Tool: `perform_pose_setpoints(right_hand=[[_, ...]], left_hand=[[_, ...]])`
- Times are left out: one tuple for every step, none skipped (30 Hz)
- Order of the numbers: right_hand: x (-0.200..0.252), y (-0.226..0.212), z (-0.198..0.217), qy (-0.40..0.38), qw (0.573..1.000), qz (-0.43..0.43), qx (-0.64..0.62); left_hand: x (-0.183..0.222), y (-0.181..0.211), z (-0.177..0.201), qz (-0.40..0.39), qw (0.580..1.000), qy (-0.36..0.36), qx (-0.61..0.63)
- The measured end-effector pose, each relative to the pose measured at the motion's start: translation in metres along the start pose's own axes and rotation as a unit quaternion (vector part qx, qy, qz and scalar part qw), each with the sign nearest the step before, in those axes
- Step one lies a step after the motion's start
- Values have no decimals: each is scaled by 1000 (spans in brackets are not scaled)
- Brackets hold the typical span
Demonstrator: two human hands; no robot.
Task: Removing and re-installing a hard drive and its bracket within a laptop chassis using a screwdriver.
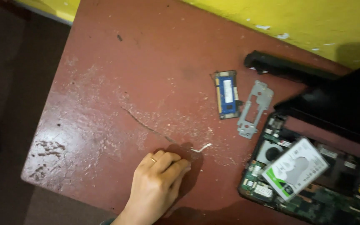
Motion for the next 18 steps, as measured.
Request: perform_pose_setpoints(right_hand=[[16,8,-3,31,999,16,14],[38,10,-12,63,997,32,29],[61,13,-21,96,993,46,42],[84,15,-31,130,988,60,55],[108,-13,-62,164,981,73,68],[141,-48,-99,198,973,85,81],[188,-93,-135,231,964,92,96],[201,-142,-165,242,962,88,92],[225,-191,-195,138,985,99,-6],[261,-240,-220,31,988,109,-104],[247,-213,-188,41,987,110,-107],[234,-167,-172,-145,916,-257,-271],[239,-132,-156,-318,657,-561,-391],[262,-159,-188,-316,657,-556,-399],[274,-197,-206,-151,895,-293,-301],[306,-251,-221,30,985,24,-165],[302,-260,-229,33,985,25,-170],[300,-273,-236,35,976,102,-190]], left_hand=[[-1,1,-3,5,1000,-7,9],[-9,8,-2,-4,1000,-8,11],[-17,14,-1,22,994,12,110],[-26,21,-1,49,977,29,207],[-33,33,-6,38,977,24,209],[-38,41,-13,86,946,40,309],[-43,51,-20,136,903,50,405],[-45,65,-31,129,903,41,408],[-46,76,-45,198,808,72,549],[-45,87,-59,265,686,100,670],[-49,96,-64,260,687,91,673],[-50,104,-71,294,652,59,696],[-50,114,-78,329,616,28,715],[-51,120,-82,325,618,20,716],[-51,126,-85,332,594,18,733],[-50,131,-88,338,569,16,749],[-50,135,-90,336,572,13,748],[-49,139,-92,340,551,10,762]])
Point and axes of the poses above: each hand's wrist, its own x-axis away from the middle knuckle, its own z-axis out of the back of the hand, y = z × x, the point moved 3 cm from there along -x, towards the middle knuckle, and after that the axes turned 11 degrees about -z, right-handed, at the moved point
